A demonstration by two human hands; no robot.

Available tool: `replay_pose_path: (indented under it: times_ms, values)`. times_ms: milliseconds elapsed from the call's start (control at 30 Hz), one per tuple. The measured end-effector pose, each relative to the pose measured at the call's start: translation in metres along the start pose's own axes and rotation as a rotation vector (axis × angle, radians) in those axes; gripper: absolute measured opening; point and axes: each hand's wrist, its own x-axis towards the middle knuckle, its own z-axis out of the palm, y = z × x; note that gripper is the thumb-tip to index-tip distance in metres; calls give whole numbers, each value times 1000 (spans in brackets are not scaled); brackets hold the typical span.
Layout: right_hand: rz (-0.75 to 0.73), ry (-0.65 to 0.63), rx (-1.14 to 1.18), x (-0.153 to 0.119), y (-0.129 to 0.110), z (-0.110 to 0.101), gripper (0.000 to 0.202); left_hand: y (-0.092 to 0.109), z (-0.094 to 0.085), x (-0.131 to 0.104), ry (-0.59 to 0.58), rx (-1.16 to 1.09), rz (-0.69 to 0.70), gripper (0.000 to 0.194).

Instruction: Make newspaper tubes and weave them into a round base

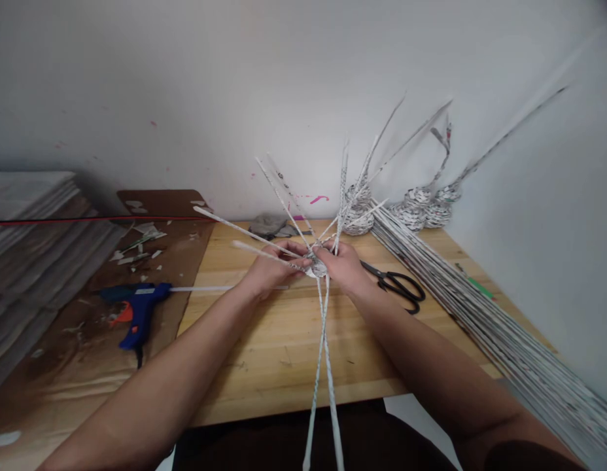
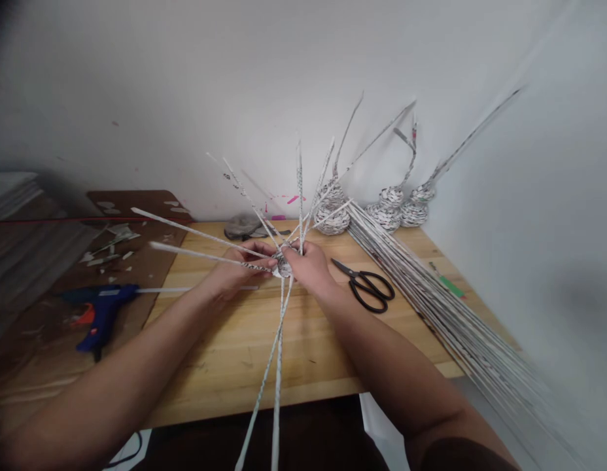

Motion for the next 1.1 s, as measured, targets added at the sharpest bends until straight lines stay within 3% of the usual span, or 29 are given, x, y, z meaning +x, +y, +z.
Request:
replay_pose_path:
  times_ms: [167, 367, 567, 700, 1100]
  values:
    - [-79, -1, -58, -3, -2, 1, 27, -7, 4, 1, 105, 3, 98, 38]
    - [-78, -19, -13, -8, -8, 2, 26, -11, 11, 1, 214, -191, -39, 40]
    - [-89, -56, -1, -10, -10, 3, 25, -14, 10, 2, 216, -210, -38, 39]
    - [-81, -76, 36, -10, -8, 4, 25, -13, 13, 0, 237, -151, 35, 43]
    - [-78, -29, -18, -14, -13, 5, 23, -18, 12, 0, 201, -151, 69, 55]
